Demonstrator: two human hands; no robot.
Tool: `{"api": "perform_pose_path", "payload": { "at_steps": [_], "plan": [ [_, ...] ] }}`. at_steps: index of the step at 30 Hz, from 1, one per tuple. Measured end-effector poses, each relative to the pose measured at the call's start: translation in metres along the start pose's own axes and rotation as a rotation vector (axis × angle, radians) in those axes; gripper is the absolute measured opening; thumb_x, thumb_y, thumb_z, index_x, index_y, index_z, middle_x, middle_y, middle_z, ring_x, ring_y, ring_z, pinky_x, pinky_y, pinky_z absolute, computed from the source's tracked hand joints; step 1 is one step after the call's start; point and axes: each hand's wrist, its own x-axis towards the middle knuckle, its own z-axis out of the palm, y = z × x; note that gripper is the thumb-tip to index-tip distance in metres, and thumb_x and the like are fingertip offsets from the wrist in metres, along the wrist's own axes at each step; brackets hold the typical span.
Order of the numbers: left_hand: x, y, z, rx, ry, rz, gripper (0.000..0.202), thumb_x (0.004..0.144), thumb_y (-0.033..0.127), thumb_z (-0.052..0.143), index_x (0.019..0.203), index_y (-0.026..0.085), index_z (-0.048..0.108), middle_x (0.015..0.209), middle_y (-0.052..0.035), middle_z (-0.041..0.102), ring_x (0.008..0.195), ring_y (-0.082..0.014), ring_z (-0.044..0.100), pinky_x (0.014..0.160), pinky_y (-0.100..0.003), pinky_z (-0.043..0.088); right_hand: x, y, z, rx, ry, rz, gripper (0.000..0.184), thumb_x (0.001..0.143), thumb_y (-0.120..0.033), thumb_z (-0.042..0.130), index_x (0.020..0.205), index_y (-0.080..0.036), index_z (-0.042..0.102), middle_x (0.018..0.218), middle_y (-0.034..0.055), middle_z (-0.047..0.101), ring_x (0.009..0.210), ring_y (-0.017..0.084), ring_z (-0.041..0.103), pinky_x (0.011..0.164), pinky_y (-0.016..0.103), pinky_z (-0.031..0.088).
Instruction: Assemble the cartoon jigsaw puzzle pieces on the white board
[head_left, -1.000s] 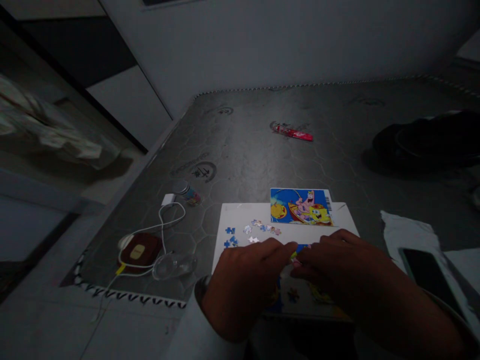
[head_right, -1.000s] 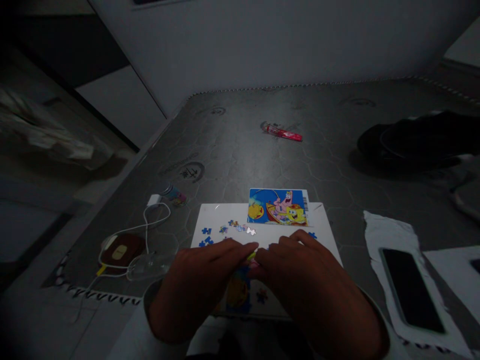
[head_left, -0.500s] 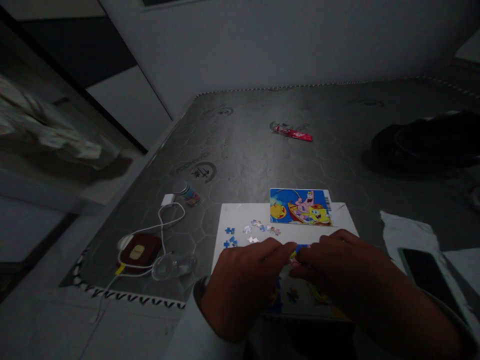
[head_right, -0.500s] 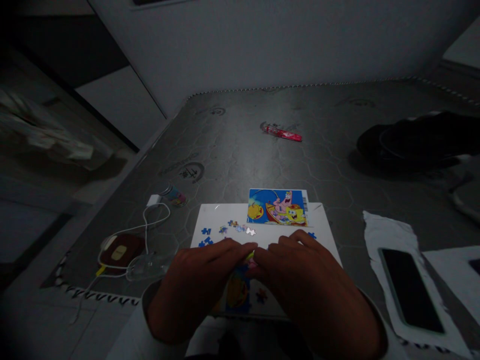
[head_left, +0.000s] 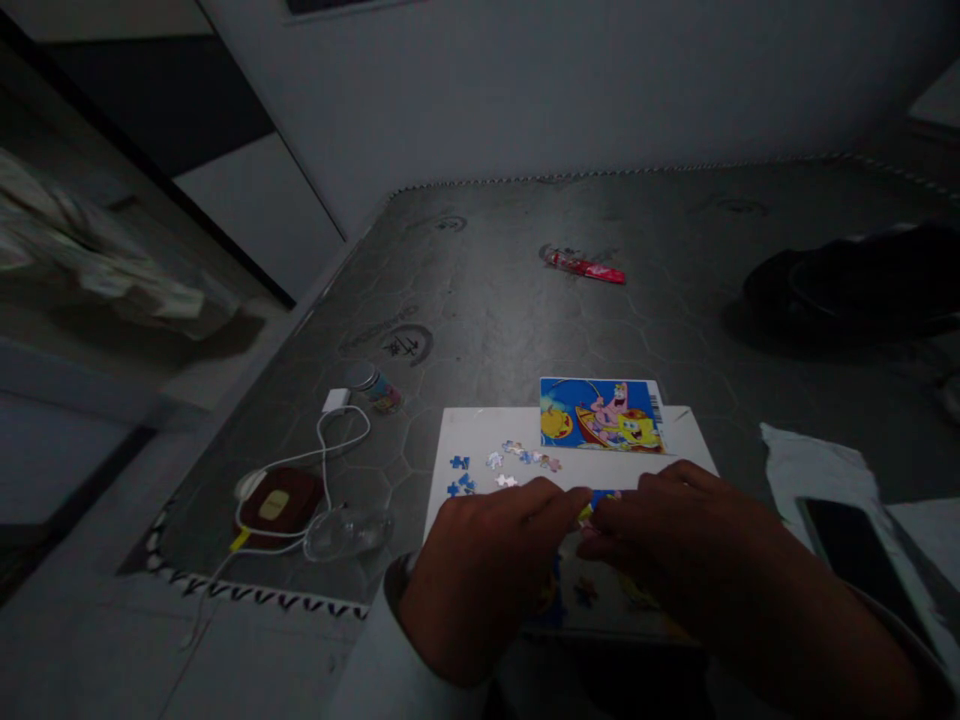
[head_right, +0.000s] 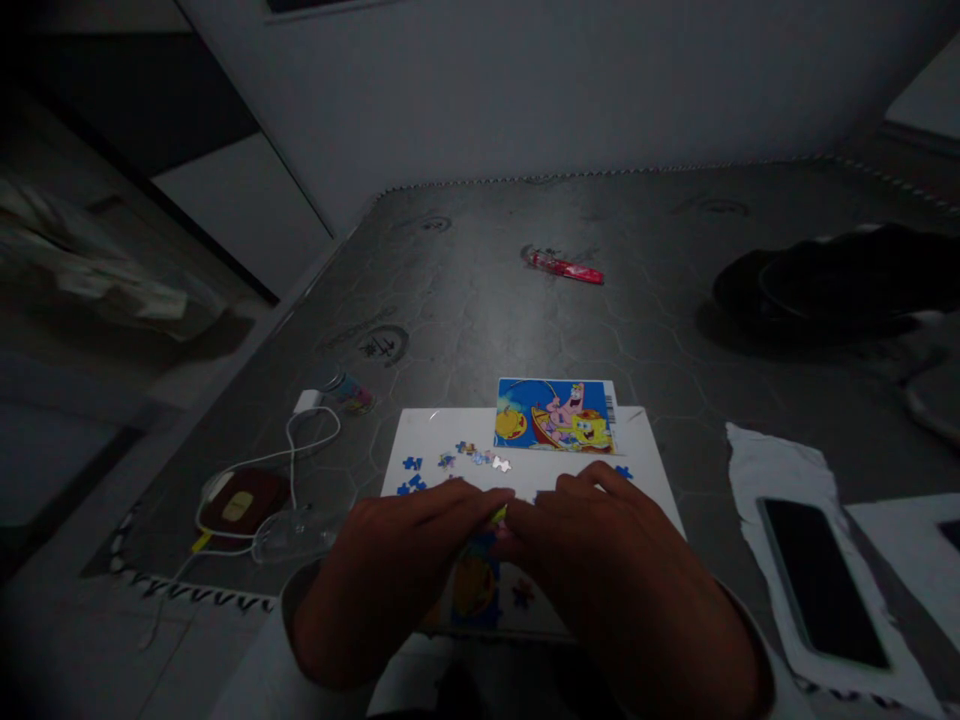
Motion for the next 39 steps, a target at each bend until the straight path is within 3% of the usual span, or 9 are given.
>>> {"api": "perform_pose_path", "payload": {
  "at_steps": [7,21,26,33,39],
  "plan": [
    [0.0,-0.0008,-0.0004,0.0,-0.009,0.001,0.033,0.088,0.015,0.073,0.118,0.026,0.065,0.092,0.0079,0.077,0.065,-0.0142,0.075,0.042,-0.025,0.05,0.0001,0.0007,-0.0019,0.045,0.024,-0.026,0.026,0.072,-0.004,0.069,0.08,-0.027,0.061,0.068,-0.0071,0.066,0.06,0.015,0.062,0.061,0.031,0.035],
    [0.0026,0.0005,-0.0024,-0.005,-0.047,0.003,0.034,0.088,0.016,0.074,0.12,0.025,0.065,0.096,0.0065,0.078,0.067,-0.0144,0.075,0.044,-0.025,0.052,-0.0031,0.0001,-0.0004,0.059,0.006,-0.018,0.026,0.075,-0.004,0.069,0.085,-0.029,0.064,0.072,-0.009,0.069,0.06,0.015,0.061,0.066,0.035,0.038],
    [0.0015,0.0,-0.0017,0.01,-0.076,-0.009,0.032,0.09,0.017,0.072,0.12,0.025,0.066,0.094,0.0057,0.078,0.065,-0.0144,0.074,0.043,-0.024,0.051,-0.0017,-0.0002,-0.0027,0.057,0.039,-0.007,0.029,0.07,-0.003,0.07,0.082,-0.029,0.064,0.069,-0.0087,0.068,0.058,0.015,0.061,0.058,0.032,0.036],
    [0.0013,0.0011,-0.0013,-0.013,-0.128,-0.027,0.04,0.085,0.02,0.078,0.122,0.025,0.065,0.097,0.0046,0.078,0.071,-0.0153,0.075,0.047,-0.023,0.053,-0.0013,0.0003,-0.0041,0.098,0.047,-0.018,0.024,0.077,-0.004,0.066,0.081,-0.027,0.061,0.068,-0.0083,0.067,0.056,0.013,0.06,0.058,0.031,0.036],
    [0.0003,-0.0001,-0.0003,-0.005,-0.096,-0.03,0.047,0.08,0.02,0.083,0.122,0.026,0.064,0.096,0.0067,0.078,0.067,-0.0154,0.075,0.045,-0.024,0.051,0.0013,0.0031,-0.0059,0.076,0.072,-0.065,0.022,0.078,-0.006,0.068,0.081,-0.027,0.063,0.066,-0.0071,0.068,0.055,0.014,0.059,0.056,0.03,0.033]
  ]
}}
